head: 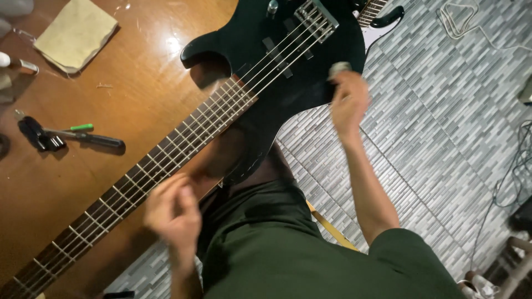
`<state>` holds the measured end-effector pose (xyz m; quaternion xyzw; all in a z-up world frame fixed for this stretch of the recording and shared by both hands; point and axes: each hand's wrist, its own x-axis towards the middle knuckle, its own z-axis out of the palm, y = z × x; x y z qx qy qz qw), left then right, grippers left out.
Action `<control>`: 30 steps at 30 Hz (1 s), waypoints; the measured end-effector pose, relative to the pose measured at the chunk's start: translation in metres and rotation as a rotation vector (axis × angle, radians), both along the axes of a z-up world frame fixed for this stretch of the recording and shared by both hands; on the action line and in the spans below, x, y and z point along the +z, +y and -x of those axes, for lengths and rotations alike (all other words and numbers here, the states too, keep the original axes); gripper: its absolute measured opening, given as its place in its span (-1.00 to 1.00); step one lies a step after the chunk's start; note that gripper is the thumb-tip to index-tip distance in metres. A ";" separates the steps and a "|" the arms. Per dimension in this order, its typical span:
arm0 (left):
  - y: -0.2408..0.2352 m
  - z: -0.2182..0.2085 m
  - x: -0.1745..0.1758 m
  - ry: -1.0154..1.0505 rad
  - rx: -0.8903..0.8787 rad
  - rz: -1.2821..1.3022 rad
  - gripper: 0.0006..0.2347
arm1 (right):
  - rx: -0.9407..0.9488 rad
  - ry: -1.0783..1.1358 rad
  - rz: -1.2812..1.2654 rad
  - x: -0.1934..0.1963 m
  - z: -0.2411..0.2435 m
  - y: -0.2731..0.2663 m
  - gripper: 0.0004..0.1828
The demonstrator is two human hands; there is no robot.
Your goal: The person cleans a black electric guitar resting on their lap using a white cloth. They wipe the body, neck, and strings of the guitar, moving the cloth back and forth to clean the surface.
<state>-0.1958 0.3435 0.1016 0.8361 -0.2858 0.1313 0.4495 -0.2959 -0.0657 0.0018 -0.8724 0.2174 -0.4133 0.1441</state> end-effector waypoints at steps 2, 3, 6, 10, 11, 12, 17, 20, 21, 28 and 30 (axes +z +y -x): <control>-0.017 0.012 -0.025 0.163 -0.065 0.077 -0.88 | -0.032 -0.046 0.018 -0.004 0.004 0.008 -0.75; -0.027 0.017 -0.037 0.326 -0.146 0.150 -0.81 | -0.078 -0.093 0.033 -0.007 0.008 0.012 -0.77; -0.047 0.031 -0.059 0.460 -0.242 0.099 -0.57 | 0.167 -0.173 -0.131 -0.017 0.000 0.107 -0.69; -0.053 0.021 -0.069 0.478 -0.229 0.126 -0.61 | 0.277 -0.161 -0.066 -0.002 -0.012 0.143 -0.69; -0.052 0.021 -0.071 0.562 -0.245 0.145 -0.69 | 0.322 -0.070 0.001 0.016 -0.015 0.129 -0.72; -0.049 0.019 -0.073 0.644 -0.261 0.165 -0.74 | 0.367 0.019 0.070 0.033 -0.020 0.115 -0.70; -0.050 0.026 -0.102 0.913 -0.262 0.506 -0.49 | 0.353 0.056 -0.094 0.009 -0.026 0.090 -0.69; -0.056 0.031 -0.107 1.020 -0.253 0.723 -0.40 | 0.672 0.060 -0.110 0.020 -0.006 0.171 -0.65; -0.058 0.034 -0.106 1.045 -0.287 0.800 -0.39 | 0.850 0.061 -0.124 0.023 0.005 0.200 -0.62; -0.050 0.028 -0.079 1.151 -0.188 0.484 -0.38 | 0.284 -0.056 0.122 0.018 -0.026 0.113 -0.65; -0.054 0.027 -0.081 0.991 -0.152 0.407 -0.44 | 0.506 -0.001 0.023 0.018 -0.007 0.168 -0.64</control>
